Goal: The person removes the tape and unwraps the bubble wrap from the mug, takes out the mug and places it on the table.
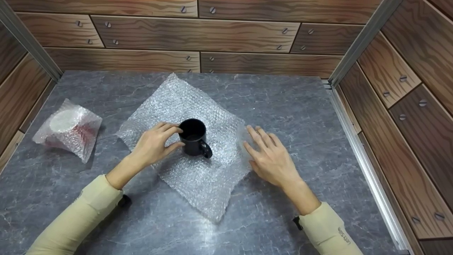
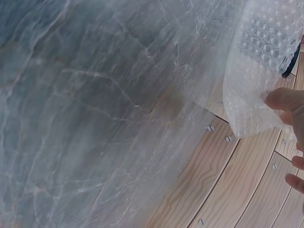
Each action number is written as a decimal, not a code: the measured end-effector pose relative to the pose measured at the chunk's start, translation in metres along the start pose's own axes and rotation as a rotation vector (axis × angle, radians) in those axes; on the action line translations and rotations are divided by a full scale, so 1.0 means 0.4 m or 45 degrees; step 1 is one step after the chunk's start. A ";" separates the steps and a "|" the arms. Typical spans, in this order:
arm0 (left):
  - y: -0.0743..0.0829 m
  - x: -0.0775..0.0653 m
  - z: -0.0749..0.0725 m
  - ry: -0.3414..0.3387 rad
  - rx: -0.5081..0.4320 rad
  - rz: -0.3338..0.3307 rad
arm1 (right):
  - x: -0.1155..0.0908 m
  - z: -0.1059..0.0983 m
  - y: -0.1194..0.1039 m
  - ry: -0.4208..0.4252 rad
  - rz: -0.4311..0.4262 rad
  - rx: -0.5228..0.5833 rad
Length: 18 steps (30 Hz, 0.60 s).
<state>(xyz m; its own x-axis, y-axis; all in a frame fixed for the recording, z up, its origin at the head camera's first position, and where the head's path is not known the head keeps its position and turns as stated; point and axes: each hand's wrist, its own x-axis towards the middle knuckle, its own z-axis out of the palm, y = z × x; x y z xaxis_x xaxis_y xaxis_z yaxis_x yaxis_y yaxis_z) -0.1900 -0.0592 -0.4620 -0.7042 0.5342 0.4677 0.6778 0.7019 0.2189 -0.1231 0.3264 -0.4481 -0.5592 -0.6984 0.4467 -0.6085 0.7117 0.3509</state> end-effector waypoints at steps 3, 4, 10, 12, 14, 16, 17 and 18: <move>-0.002 0.001 0.001 -0.006 0.005 0.003 | -0.004 0.005 0.004 -0.007 0.010 0.001; -0.002 0.002 0.001 -0.007 0.005 0.004 | -0.006 0.006 0.005 -0.009 0.012 0.002; -0.004 0.002 0.001 -0.017 -0.004 0.014 | -0.017 0.018 0.014 -0.056 0.028 0.019; -0.003 0.001 -0.001 -0.027 -0.004 0.010 | -0.020 0.022 0.016 -0.080 0.038 0.024; -0.003 0.001 -0.001 -0.038 -0.006 0.009 | -0.024 0.025 0.017 -0.101 0.061 0.030; -0.003 0.000 -0.001 -0.044 -0.005 0.006 | -0.027 0.026 0.016 -0.133 0.095 0.035; -0.003 -0.001 -0.001 -0.045 -0.005 0.004 | -0.029 0.027 0.015 -0.153 0.116 0.042; -0.004 -0.002 0.000 -0.045 -0.006 0.002 | -0.030 0.028 0.014 -0.178 0.139 0.048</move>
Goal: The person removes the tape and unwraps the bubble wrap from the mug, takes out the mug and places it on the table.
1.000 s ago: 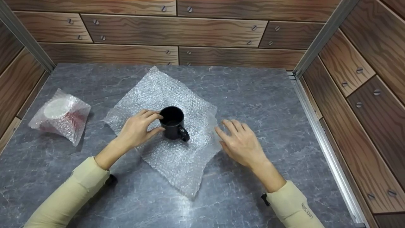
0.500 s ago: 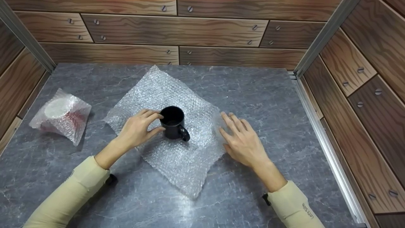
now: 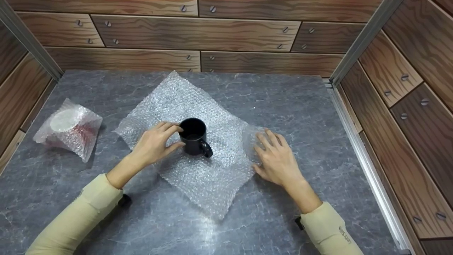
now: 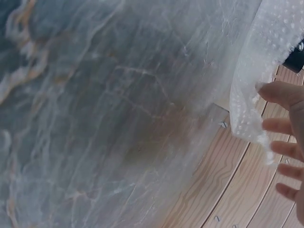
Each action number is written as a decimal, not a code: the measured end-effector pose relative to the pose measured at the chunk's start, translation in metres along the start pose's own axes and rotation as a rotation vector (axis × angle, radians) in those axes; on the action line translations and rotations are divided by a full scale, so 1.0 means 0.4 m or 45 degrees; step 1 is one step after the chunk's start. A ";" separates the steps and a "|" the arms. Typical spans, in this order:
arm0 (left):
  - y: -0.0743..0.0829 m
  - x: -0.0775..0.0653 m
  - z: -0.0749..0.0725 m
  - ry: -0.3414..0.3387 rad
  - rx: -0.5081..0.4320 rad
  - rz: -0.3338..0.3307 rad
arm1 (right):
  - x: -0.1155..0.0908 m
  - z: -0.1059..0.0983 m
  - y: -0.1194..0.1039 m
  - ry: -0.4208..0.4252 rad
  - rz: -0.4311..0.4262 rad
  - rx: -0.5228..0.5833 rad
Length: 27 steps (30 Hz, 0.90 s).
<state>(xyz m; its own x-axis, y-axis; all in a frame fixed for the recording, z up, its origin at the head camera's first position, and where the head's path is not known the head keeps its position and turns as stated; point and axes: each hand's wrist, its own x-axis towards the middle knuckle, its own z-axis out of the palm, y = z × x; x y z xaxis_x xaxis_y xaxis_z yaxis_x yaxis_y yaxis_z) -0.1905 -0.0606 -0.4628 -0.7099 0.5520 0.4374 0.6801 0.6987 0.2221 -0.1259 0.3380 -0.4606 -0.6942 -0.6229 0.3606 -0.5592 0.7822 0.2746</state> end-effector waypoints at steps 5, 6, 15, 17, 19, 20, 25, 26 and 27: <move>0.000 0.002 0.002 -0.006 0.002 -0.009 | -0.005 0.002 -0.006 -0.149 0.089 0.060; 0.001 0.003 0.002 -0.010 -0.001 -0.010 | -0.006 0.002 -0.007 -0.173 0.098 0.069; 0.012 0.017 0.000 -0.049 0.021 -0.025 | -0.012 0.020 -0.014 -0.325 0.151 0.125; 0.014 0.021 0.002 -0.057 0.039 -0.037 | -0.012 0.024 -0.015 -0.341 0.160 0.145; 0.017 0.024 0.004 -0.063 0.059 -0.051 | -0.012 0.028 -0.016 -0.355 0.168 0.159; 0.018 0.026 0.005 -0.065 0.072 -0.058 | -0.012 0.030 -0.016 -0.362 0.173 0.166; 0.025 0.037 0.013 -0.082 0.095 -0.086 | -0.012 0.040 -0.014 -0.408 0.194 0.184; 0.027 0.039 0.015 -0.089 0.097 -0.095 | -0.012 0.042 -0.014 -0.411 0.196 0.187; 0.028 0.041 0.017 -0.096 0.096 -0.105 | -0.012 0.044 -0.014 -0.410 0.196 0.190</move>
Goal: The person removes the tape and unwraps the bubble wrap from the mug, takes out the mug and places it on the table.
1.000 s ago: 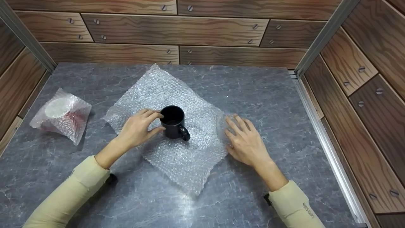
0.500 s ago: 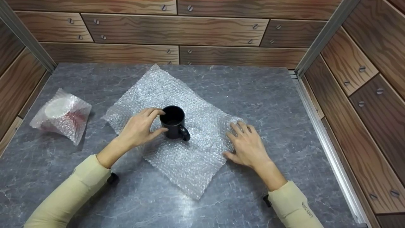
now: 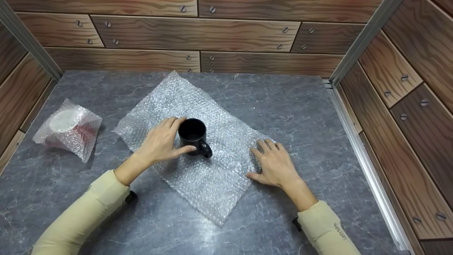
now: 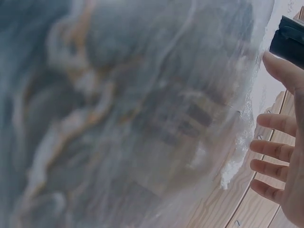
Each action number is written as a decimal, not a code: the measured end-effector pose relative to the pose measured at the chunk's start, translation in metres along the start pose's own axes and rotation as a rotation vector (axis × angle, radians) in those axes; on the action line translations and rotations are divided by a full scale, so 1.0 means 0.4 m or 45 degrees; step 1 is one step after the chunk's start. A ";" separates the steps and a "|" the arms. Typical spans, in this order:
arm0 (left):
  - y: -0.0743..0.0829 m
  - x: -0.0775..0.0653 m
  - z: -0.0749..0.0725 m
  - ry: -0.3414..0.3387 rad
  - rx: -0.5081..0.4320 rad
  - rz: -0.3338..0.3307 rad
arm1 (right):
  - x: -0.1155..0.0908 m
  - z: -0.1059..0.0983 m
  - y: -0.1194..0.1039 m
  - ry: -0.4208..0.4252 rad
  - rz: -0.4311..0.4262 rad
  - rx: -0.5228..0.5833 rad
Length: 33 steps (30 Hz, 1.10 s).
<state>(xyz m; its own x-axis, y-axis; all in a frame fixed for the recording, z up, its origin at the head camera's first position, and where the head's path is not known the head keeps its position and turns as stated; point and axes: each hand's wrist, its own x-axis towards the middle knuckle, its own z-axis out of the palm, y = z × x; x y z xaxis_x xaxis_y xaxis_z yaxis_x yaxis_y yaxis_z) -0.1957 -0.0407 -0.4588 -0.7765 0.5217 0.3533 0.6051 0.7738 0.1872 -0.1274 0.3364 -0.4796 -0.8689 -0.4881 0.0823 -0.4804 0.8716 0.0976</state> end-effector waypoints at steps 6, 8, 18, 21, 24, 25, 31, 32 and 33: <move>0.005 0.011 0.010 -0.038 0.004 -0.064 | 0.003 0.006 0.000 0.035 -0.048 0.001; 0.004 0.015 0.014 -0.043 0.008 -0.068 | 0.005 0.006 -0.001 0.027 -0.061 -0.003; 0.005 0.028 0.031 -0.059 0.042 -0.102 | 0.021 0.005 0.000 -0.060 -0.101 -0.007; 0.007 0.032 0.031 -0.068 0.055 -0.108 | 0.023 0.008 0.001 -0.101 -0.094 -0.008; 0.008 0.037 0.032 -0.081 0.097 -0.107 | 0.023 0.010 0.002 -0.140 -0.085 -0.003; 0.009 0.040 0.033 -0.086 0.118 -0.107 | 0.024 0.010 0.002 -0.150 -0.082 -0.002; 0.009 0.053 0.033 -0.089 0.180 -0.118 | 0.029 0.007 0.002 -0.154 -0.093 -0.012; 0.008 0.056 0.033 -0.083 0.181 -0.122 | 0.029 0.007 0.003 -0.154 -0.093 -0.010; 0.008 0.058 0.033 -0.078 0.180 -0.123 | 0.029 0.007 0.003 -0.154 -0.091 -0.005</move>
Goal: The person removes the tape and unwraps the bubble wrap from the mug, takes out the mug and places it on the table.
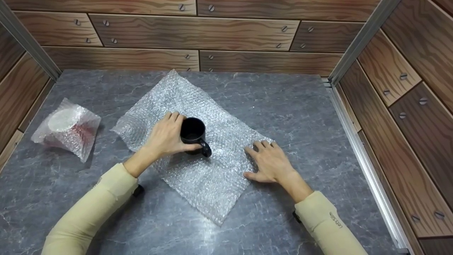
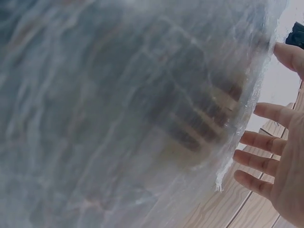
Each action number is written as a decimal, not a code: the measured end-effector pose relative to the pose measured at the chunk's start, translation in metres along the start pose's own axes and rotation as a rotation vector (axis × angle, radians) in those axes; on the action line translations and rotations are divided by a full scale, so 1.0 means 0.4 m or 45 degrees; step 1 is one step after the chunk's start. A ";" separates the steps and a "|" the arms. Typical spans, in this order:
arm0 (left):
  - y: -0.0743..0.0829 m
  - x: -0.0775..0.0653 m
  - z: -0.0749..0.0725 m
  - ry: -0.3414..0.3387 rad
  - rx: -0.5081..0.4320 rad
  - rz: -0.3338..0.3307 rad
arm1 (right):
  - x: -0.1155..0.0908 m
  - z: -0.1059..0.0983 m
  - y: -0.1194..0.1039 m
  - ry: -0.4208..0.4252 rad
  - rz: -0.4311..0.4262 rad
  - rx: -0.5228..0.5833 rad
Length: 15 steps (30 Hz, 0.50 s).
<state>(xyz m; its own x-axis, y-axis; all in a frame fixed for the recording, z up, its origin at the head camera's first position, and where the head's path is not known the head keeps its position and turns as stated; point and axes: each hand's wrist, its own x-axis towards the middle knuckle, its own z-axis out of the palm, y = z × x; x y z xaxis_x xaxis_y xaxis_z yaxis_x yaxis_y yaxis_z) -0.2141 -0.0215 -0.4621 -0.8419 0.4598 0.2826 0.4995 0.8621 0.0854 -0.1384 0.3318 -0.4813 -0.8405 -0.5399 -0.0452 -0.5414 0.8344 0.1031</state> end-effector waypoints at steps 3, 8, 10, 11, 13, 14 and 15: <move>0.000 0.006 -0.001 0.020 -0.007 -0.006 | -0.001 -0.001 0.002 -0.004 0.011 0.023; 0.000 0.007 -0.002 0.017 -0.021 -0.025 | -0.001 -0.002 0.004 -0.007 0.019 0.057; 0.001 0.007 -0.002 0.010 -0.034 -0.035 | -0.001 -0.003 0.004 -0.006 0.019 0.058; 0.001 0.007 -0.003 0.007 -0.043 -0.040 | -0.001 -0.004 0.005 -0.007 0.018 0.056; 0.002 0.007 -0.003 0.001 -0.070 -0.042 | -0.001 -0.004 0.005 -0.011 0.016 0.055; 0.002 0.006 -0.003 -0.004 -0.085 -0.042 | -0.001 -0.005 0.005 -0.014 0.016 0.055; 0.002 0.006 -0.003 -0.005 -0.096 -0.042 | -0.001 -0.006 0.006 -0.016 0.017 0.059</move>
<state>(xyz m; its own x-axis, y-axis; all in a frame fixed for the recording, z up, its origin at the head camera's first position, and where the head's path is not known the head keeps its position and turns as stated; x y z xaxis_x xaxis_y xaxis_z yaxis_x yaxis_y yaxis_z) -0.2155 -0.0200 -0.4604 -0.8588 0.4326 0.2745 0.4855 0.8582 0.1664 -0.1393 0.3338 -0.4788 -0.8476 -0.5277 -0.0563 -0.5304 0.8458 0.0580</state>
